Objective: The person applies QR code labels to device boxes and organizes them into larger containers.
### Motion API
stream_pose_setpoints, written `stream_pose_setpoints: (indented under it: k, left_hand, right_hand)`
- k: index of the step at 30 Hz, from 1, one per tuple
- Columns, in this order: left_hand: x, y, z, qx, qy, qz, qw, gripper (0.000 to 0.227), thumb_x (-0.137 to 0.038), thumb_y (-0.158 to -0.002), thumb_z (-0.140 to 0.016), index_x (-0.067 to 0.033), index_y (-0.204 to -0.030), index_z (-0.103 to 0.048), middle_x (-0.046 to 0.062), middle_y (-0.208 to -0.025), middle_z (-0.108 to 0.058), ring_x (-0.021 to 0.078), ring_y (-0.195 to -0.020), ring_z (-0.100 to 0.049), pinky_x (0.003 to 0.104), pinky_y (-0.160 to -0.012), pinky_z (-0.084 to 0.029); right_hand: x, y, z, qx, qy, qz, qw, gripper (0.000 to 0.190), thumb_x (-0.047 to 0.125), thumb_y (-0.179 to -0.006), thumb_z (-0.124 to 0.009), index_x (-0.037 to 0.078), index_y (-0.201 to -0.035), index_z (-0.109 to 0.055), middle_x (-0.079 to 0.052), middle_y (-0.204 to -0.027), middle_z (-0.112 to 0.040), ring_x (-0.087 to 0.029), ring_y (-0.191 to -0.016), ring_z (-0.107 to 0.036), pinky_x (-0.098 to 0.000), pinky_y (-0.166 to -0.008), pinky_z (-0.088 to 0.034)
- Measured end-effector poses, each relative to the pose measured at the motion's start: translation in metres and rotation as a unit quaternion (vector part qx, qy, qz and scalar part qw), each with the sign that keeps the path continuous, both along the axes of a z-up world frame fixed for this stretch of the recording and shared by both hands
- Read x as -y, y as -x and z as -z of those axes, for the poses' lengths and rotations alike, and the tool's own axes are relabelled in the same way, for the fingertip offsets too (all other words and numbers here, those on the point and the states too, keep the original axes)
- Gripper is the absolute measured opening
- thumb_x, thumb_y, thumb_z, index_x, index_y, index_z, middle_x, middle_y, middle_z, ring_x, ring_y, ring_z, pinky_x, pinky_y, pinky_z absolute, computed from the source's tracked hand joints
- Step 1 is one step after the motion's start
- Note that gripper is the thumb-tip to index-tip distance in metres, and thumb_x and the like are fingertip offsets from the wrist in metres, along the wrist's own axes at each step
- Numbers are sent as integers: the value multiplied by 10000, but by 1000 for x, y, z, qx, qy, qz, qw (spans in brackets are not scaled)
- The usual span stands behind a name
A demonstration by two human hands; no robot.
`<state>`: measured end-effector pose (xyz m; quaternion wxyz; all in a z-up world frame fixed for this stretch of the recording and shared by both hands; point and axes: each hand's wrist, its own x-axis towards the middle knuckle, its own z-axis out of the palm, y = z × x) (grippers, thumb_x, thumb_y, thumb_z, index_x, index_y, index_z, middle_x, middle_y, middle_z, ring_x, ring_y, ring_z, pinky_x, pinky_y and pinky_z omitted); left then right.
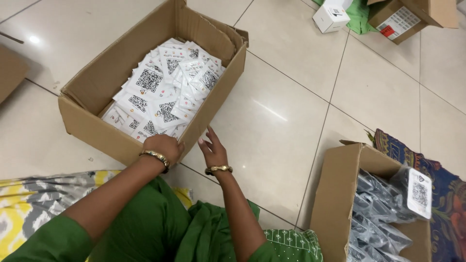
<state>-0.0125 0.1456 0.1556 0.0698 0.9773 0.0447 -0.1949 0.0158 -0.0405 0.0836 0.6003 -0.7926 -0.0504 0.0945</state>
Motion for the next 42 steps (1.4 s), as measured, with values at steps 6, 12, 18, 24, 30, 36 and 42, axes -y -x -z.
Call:
stream_pose_setpoints:
  k: [6,12,18,24,30,36,42]
  left_hand:
    - [-65,11,-7,-90,-30,32,995,594,-521,-1018,-360,-108,-1023,-786,131,-1022,-762,307,-969,-737,460,-885,-576]
    - [-105,30,-15,-133,-56,21,989,639,-563,-1013,-360,-100,-1007,-801,127,-1012,-779,298,-982,-742,451,-912,-578]
    - [-106,54,-41,-143,-30,15,989,692,-683,-974,-390,-134,-993,-811,128,-1000,-786,297,-976,-737,437,-925,-570]
    - [-143,146,-25,233,247,-38,940,399,-469,-991,-562,-147,-1058,-788,121,-1012,-785,339,-906,-729,463,-843,-562]
    - [-202,307,-15,336,168,-532,759,374,-328,-971,-675,-175,-1307,-733,158,-1273,-712,368,-976,-689,450,-927,-541]
    - [-282,391,160,320,237,-638,659,700,-396,-904,-721,-57,-1475,-500,180,-1398,-606,311,-1232,-621,418,-1010,-492]
    - [-250,391,178,234,387,-676,581,631,-518,-975,-628,-182,-1506,-563,142,-1401,-664,248,-1279,-600,355,-1054,-435]
  right_hand:
    - [-83,-43,-7,74,83,-13,994,763,444,-974,-593,304,-1629,-227,-173,-1561,-502,-359,-1206,-652,-414,-945,-562]
    - [-122,-22,-35,29,145,-38,988,805,491,-930,-585,331,-1627,-214,-215,-1360,-647,-441,-1042,-702,-471,-895,-567]
    - [-130,-18,-35,2,145,-110,983,824,495,-921,-584,332,-1628,-195,-281,-1255,-670,-453,-1046,-714,-479,-896,-580]
    - [-135,-15,-72,12,309,-112,944,802,338,-934,-560,269,-1639,-183,-251,-1495,-489,-480,-1096,-658,-528,-930,-538]
    - [-194,87,-124,376,116,-139,909,474,189,-980,-711,42,-1418,-604,-260,-1502,-548,-387,-1373,-533,-472,-1133,-453]
    - [-304,189,-17,-152,-18,-348,925,692,387,-928,-737,62,-1483,-481,-129,-1413,-624,-236,-1294,-591,-385,-1091,-444]
    - [-304,224,5,-365,103,-415,827,708,463,-873,-700,138,-1469,-503,-40,-1412,-604,-170,-1254,-553,-385,-1022,-441]
